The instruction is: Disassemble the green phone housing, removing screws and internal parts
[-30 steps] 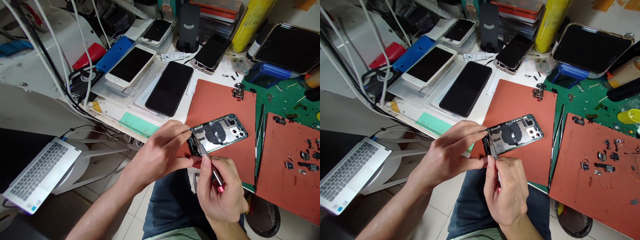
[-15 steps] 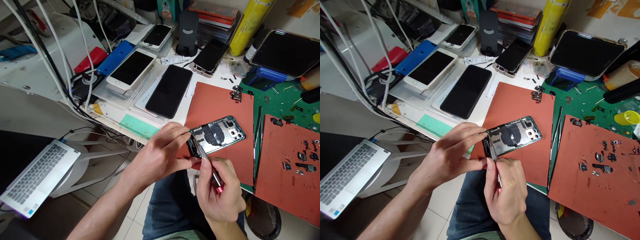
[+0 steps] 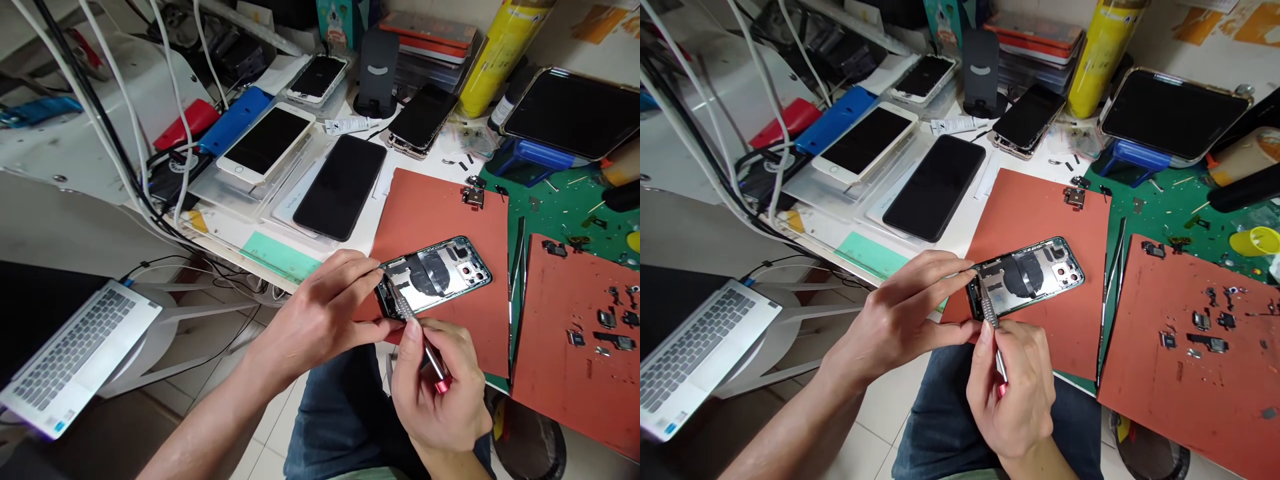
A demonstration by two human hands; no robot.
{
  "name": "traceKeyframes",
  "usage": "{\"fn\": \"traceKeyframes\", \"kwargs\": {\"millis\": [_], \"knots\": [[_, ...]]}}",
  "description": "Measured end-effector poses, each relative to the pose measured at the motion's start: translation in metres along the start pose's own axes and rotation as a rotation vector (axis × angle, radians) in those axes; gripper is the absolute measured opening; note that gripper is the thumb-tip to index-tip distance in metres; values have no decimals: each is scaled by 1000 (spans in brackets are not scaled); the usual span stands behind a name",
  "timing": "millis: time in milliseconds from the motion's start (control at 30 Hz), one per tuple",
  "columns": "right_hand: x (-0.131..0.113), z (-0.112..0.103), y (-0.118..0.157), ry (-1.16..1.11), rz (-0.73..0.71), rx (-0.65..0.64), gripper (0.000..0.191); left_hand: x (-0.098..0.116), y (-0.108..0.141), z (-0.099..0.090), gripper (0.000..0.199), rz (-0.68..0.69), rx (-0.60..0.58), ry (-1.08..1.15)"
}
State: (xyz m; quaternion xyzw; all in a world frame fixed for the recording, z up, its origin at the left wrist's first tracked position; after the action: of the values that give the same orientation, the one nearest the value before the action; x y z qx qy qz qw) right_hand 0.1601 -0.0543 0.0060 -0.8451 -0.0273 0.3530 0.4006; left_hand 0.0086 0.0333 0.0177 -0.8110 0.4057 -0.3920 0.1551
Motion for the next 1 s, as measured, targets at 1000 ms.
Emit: {"fn": "traceKeyframes", "kwargs": {"millis": [1000], "knots": [[3, -4, 4, -57, 28, 69, 40, 0, 0, 1, 55, 20, 11, -27]]}}
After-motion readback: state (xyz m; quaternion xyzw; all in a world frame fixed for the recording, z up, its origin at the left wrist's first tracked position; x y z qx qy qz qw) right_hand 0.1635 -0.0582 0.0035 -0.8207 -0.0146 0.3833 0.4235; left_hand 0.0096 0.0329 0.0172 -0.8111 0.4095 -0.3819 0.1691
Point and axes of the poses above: each hand's wrist, its own y-axis away from the middle knuckle, its own z-axis out of the palm, x = y × z, the point moved 3 cm from there along -y, towards the middle knuckle, and after that the axes turned 1 degree about x, right-handed, at the moved point
